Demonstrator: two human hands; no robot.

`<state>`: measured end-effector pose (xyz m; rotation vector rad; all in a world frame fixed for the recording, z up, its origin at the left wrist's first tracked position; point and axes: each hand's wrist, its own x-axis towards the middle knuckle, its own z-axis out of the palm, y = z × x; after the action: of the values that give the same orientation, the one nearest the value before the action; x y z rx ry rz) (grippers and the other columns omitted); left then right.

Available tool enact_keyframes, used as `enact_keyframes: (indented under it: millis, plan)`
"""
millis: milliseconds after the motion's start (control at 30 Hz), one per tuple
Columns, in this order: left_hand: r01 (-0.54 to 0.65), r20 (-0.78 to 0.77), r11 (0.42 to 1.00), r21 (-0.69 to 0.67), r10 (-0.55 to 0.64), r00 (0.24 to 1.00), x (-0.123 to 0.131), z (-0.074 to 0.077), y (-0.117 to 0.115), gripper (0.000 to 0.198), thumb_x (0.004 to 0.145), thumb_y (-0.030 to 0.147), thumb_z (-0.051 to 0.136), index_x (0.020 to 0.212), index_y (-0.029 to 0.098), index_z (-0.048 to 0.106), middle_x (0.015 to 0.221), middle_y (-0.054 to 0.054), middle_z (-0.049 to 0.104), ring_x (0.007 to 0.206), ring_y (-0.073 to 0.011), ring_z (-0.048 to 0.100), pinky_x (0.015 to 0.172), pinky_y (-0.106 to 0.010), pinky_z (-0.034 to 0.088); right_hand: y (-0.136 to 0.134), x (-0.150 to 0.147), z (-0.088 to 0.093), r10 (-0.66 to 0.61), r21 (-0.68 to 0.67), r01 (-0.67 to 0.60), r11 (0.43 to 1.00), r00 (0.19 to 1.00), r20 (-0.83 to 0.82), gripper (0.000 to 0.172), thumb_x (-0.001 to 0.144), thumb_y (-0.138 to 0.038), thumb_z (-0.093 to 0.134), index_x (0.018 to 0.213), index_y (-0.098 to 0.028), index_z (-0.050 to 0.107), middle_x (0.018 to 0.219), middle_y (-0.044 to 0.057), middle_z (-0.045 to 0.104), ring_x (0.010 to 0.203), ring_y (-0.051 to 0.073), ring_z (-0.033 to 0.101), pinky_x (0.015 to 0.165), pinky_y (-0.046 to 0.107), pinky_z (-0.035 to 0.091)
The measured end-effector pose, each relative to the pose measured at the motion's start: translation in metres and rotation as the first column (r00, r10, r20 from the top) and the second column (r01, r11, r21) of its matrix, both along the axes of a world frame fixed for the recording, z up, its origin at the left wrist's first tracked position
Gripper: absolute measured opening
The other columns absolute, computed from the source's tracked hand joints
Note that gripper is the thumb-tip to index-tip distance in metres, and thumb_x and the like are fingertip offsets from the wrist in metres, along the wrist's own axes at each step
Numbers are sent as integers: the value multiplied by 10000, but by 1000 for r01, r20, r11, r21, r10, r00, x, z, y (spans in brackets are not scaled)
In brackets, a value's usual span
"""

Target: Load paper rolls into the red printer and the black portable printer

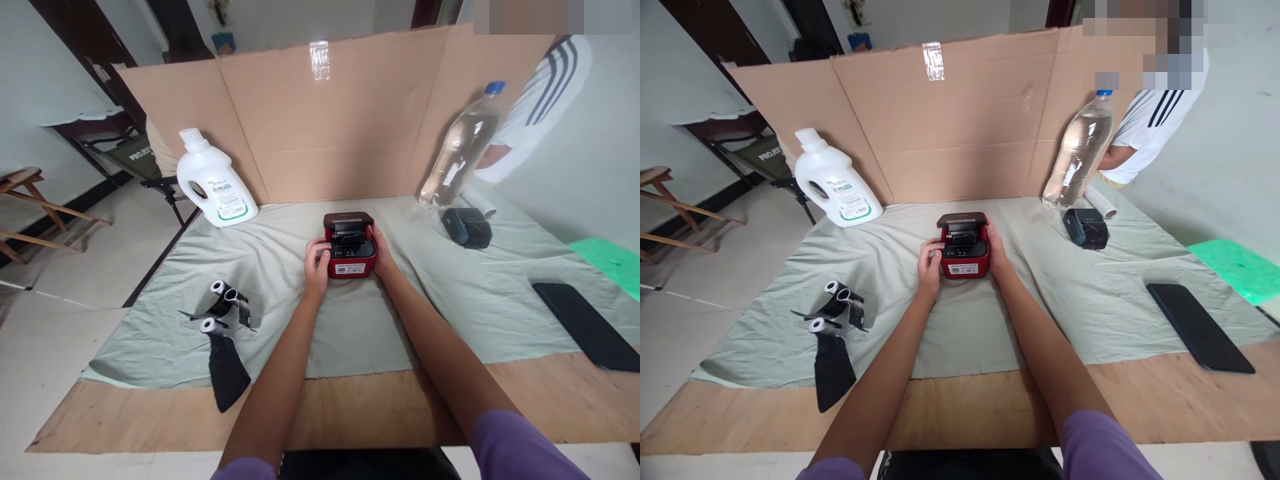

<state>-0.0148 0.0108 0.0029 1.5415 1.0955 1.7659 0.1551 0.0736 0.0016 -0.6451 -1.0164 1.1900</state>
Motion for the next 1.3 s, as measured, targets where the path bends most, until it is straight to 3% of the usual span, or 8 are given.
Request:
enact_keyframes:
  millis: [233, 433, 600, 767, 867, 967, 1100, 1300]
  plan:
    - [-25, -29, 1000, 10, 26, 999, -1, -2, 1, 298, 985, 481, 523, 953, 214, 651, 1227, -103, 617, 1169, -236, 603, 849, -325, 508, 4, 6, -7, -70, 14, 68, 998, 989, 132, 527, 895, -511, 615, 1367, -277, 606, 1473, 1, 597, 1407, 209, 507, 1246, 430, 319]
    - [-36, -26, 997, 74, 38, 999, -1, -1, -2, 236, 984, 407, 546, 979, 208, 673, 1180, -105, 657, 1147, -241, 628, 834, -329, 504, -7, 19, 19, -201, 61, 193, 979, 907, 370, 388, 851, -454, 619, 1155, -237, 726, 1344, 66, 680, 1278, 248, 602, 1102, 430, 465]
    - [-112, -8, 991, 72, 113, 994, 2, 0, -7, 224, 968, 362, 570, 1047, 190, 691, 1167, -118, 719, 994, -220, 665, 754, -315, 503, -23, 32, 84, -337, 261, 215, 941, 666, 666, 288, 891, -397, 561, 924, -189, 757, 957, 81, 773, 923, 218, 694, 844, 359, 545]
    - [-95, 124, 995, -24, 97, 987, 6, 0, -9, 240, 925, 332, 617, 1107, 181, 656, 1158, -124, 755, 746, -154, 656, 619, -265, 487, -11, 13, 126, -63, 75, -11, 997, 415, 908, 272, 881, -244, 524, 1007, -153, 748, 913, 66, 783, 605, 137, 621, 596, 261, 501]
    - [-35, 175, 999, -32, 40, 984, 5, -2, -8, 260, 921, 353, 621, 1115, 182, 646, 1212, -146, 744, 765, -170, 708, 641, -280, 541, 3, -3, 136, 91, -68, -124, 990, 184, 979, 329, 873, -161, 498, 1075, -150, 758, 1014, 66, 786, 593, 120, 608, 565, 234, 487]
    - [11, 204, 1000, 2, -12, 979, 3, -5, -6, 270, 934, 350, 595, 1145, 186, 637, 1229, -150, 739, 1033, -239, 741, 843, -342, 596, 14, -13, 141, 201, -213, -198, 957, -79, 976, 365, 848, -117, 526, 1127, -141, 760, 1024, 72, 786, 658, 137, 636, 600, 224, 494]
    - [39, 226, 999, 27, -44, 973, 3, -7, -4, 275, 944, 295, 548, 1184, 191, 630, 1240, -135, 737, 1243, -260, 668, 1034, -391, 552, 26, -27, 142, 265, -354, -181, 917, -387, 883, 417, 812, -89, 543, 1166, -159, 753, 1011, 73, 782, 736, 182, 682, 615, 237, 484]
    - [50, 219, 999, 13, -52, 974, 3, -6, -4, 296, 917, 227, 534, 1196, 193, 624, 1254, -127, 734, 1232, -254, 676, 1002, -374, 566, 38, -51, 130, 272, -395, -113, 912, -554, 787, 367, 750, -78, 601, 1084, -93, 751, 931, 142, 771, 707, 227, 686, 585, 272, 453]
